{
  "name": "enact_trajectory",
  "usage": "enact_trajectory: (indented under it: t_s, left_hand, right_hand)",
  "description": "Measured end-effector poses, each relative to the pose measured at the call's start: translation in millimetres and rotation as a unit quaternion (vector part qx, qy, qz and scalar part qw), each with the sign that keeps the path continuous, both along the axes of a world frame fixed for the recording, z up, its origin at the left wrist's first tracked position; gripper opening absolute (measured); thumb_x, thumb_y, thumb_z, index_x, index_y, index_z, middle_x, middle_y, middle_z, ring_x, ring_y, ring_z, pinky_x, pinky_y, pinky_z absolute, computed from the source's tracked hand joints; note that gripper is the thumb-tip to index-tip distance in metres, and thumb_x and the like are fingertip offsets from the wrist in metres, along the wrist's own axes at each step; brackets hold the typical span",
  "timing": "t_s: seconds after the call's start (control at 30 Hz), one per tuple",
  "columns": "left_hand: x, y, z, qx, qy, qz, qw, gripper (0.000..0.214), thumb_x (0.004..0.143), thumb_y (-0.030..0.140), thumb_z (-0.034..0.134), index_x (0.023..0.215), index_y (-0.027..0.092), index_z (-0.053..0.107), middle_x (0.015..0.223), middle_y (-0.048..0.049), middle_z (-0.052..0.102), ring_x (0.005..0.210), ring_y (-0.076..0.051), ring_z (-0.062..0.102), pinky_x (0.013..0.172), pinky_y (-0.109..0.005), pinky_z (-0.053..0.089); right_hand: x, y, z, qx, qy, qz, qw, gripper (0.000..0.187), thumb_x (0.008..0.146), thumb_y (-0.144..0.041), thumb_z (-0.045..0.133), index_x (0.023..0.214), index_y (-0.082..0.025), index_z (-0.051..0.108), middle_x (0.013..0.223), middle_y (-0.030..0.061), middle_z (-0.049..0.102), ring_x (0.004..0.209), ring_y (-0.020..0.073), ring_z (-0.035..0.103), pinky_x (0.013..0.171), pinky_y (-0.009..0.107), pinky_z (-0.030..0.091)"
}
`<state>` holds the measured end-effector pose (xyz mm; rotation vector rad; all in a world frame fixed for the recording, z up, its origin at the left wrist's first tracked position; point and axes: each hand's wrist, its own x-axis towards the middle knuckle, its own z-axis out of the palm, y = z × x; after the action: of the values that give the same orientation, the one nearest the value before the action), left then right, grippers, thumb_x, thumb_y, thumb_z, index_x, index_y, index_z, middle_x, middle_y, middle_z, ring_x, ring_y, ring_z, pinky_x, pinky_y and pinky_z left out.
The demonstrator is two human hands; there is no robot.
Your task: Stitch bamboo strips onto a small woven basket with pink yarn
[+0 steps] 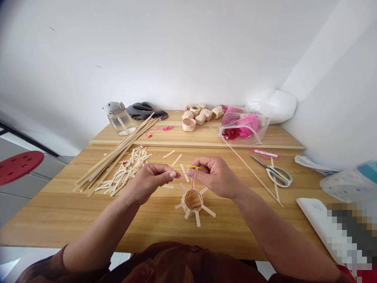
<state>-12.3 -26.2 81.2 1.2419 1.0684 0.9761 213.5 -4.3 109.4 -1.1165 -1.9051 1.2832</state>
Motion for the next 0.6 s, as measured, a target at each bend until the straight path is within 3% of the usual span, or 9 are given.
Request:
enact_trajectory:
  t_s: [0.07,0.27,0.47,0.6]
  left_hand:
    - [-0.5,0.6,-0.9,-0.008,-0.006,0.010,1.000,0.034,0.068,0.050,0.083,0.072,0.017,0.080,0.059,-0.0003,0.060,0.057,-0.009,0.039,0.057,-0.025,0.032]
    - [-2.9,1.4,-0.9,-0.022,0.010,-0.015,1.000,0.040,0.076,0.053,0.078,0.094,0.017,0.082,0.067,-0.0014,0.061,0.063,-0.010,0.042,0.056,-0.023,0.030]
    - [1.1,4.3,-2.6,-0.064,0.026,-0.065,0.996,0.046,0.068,0.056,0.083,0.089,0.015,0.081,0.055,0.0034,0.048,0.055,-0.007,0.030,0.052,-0.024,0.019]
    - [3.5,5.6,-2.9,-0.082,0.003,-0.065,0.994,0.041,0.058,0.049,0.091,0.074,0.014,0.078,0.054,0.0029,0.051,0.054,-0.006,0.031,0.052,-0.024,0.018]
  right_hand:
    - [0.2,1.0,-0.1,-0.001,-0.001,-0.001,1.000,0.027,0.082,-0.043,0.075,0.081,-0.016,0.072,0.059,-0.0053,0.040,0.055,0.0077,0.029,0.050,0.025,0.020]
    - [-2.5,3.5,-1.3,-0.022,-0.002,0.014,1.000,0.029,0.081,-0.044,0.075,0.083,-0.015,0.072,0.058,-0.0059,0.041,0.054,0.0071,0.030,0.049,0.024,0.020]
    - [-2.7,4.6,-6.1,-0.004,-0.023,0.035,0.999,0.031,0.086,-0.045,0.069,0.080,-0.015,0.070,0.057,-0.0063,0.037,0.054,0.0072,0.028,0.049,0.025,0.019]
    - [-2.7,4.0,-6.6,0.003,-0.030,0.041,0.999,0.031,0.085,-0.045,0.071,0.076,-0.015,0.067,0.057,-0.0067,0.037,0.053,0.0067,0.027,0.048,0.024,0.019]
